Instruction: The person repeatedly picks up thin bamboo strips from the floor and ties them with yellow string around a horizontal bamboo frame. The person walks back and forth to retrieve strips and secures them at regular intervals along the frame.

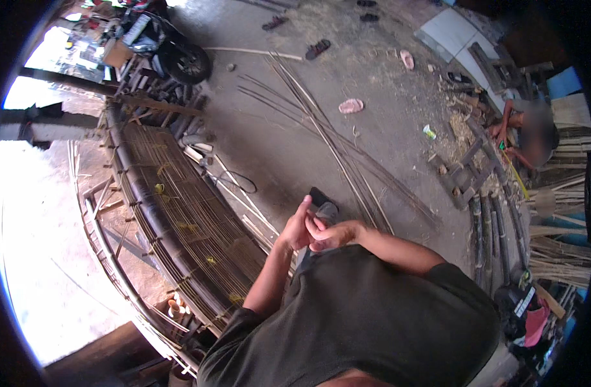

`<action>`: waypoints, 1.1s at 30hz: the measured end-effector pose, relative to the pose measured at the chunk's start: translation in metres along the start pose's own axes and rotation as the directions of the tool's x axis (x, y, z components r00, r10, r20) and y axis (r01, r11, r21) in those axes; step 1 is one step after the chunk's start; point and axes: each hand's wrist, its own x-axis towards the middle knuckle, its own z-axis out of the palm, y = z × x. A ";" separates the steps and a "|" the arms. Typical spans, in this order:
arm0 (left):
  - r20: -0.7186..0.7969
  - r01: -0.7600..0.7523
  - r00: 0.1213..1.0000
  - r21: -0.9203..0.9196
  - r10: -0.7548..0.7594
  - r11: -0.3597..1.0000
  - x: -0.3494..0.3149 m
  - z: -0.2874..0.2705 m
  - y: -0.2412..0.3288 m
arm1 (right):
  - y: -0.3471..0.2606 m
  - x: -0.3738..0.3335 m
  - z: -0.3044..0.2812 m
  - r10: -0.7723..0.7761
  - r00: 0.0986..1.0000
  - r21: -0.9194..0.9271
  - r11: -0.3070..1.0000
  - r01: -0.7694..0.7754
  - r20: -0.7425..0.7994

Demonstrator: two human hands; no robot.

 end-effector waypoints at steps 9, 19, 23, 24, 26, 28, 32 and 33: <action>-0.490 0.198 0.871 0.290 -0.032 0.936 0.136 -0.127 0.047 | 0.041 0.148 -0.172 -0.080 0.996 -0.477 0.877 0.057 -0.028; -0.720 0.615 0.685 0.656 0.117 0.437 0.251 -0.227 -0.074 | 0.287 0.229 -0.561 0.264 0.295 -0.099 0.567 -0.818 -0.918; -0.788 0.726 0.595 0.611 0.157 0.316 0.271 -0.235 -0.071 | 0.351 0.226 -0.656 0.165 0.054 0.031 0.474 -0.880 -0.985; -0.779 0.726 0.596 0.626 0.195 0.285 0.278 -0.240 -0.072 | 0.354 0.224 -0.670 0.210 0.019 0.075 0.429 -0.900 -0.977; -0.784 0.727 0.590 0.620 0.193 0.294 0.285 -0.240 -0.064 | 0.373 0.218 -0.686 0.185 0.114 -0.040 0.364 -0.931 -0.976; -0.802 0.745 0.571 0.597 0.177 0.299 0.288 -0.238 -0.057 | 0.399 0.212 -0.699 0.109 0.143 -0.093 0.372 -0.924 -0.984; -0.831 0.746 0.546 0.541 0.108 0.389 0.283 -0.234 -0.048 | 0.342 0.222 -0.652 0.119 0.187 -0.117 0.437 -0.892 -0.975; -0.824 0.741 0.560 0.544 0.084 0.393 0.281 -0.232 -0.044 | 0.335 0.215 -0.636 0.020 0.149 -0.118 0.516 -0.848 -0.989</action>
